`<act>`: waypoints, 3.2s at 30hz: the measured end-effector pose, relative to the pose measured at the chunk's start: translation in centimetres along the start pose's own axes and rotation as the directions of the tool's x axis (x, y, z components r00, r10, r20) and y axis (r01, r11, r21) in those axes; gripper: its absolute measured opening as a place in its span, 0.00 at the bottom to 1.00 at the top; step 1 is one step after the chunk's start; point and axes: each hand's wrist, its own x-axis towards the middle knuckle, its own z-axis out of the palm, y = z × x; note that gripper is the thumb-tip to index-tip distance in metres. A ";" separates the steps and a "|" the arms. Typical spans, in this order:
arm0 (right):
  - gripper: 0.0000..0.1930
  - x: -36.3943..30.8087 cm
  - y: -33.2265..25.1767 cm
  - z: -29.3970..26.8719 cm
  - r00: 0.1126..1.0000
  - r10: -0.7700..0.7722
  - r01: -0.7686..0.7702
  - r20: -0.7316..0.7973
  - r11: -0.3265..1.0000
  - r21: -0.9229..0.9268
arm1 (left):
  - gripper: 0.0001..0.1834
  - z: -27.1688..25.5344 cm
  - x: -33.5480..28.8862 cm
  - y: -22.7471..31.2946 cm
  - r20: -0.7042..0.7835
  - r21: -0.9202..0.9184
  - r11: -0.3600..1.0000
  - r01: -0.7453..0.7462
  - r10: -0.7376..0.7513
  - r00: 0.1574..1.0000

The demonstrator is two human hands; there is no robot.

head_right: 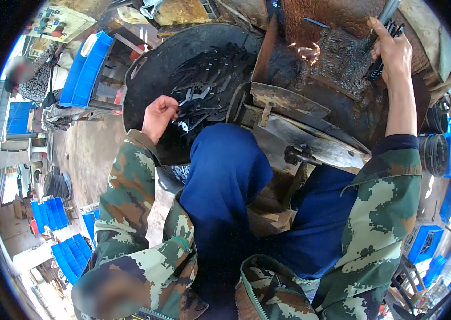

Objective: Inspecting and processing small metal components using measurement tools and industrial machinery.

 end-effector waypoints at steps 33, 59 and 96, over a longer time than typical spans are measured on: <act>0.16 -0.4 -0.6 0.1 1.000 0.024 -0.024 0.011 0.999 0.030 | 0.11 1.7 2.2 -0.9 -0.006 0.512 0.850 -0.124 0.149 0.989; 0.17 -0.5 0.0 0.8 1.000 -0.017 0.017 -0.011 0.998 0.067 | 0.08 4.9 -0.2 11.4 0.083 0.026 0.956 -0.291 0.288 0.954; 0.09 -0.9 -0.8 0.4 0.996 -0.026 0.031 -0.080 0.998 0.062 | 0.14 32.3 3.8 22.8 0.385 -0.329 0.893 -0.306 0.423 0.821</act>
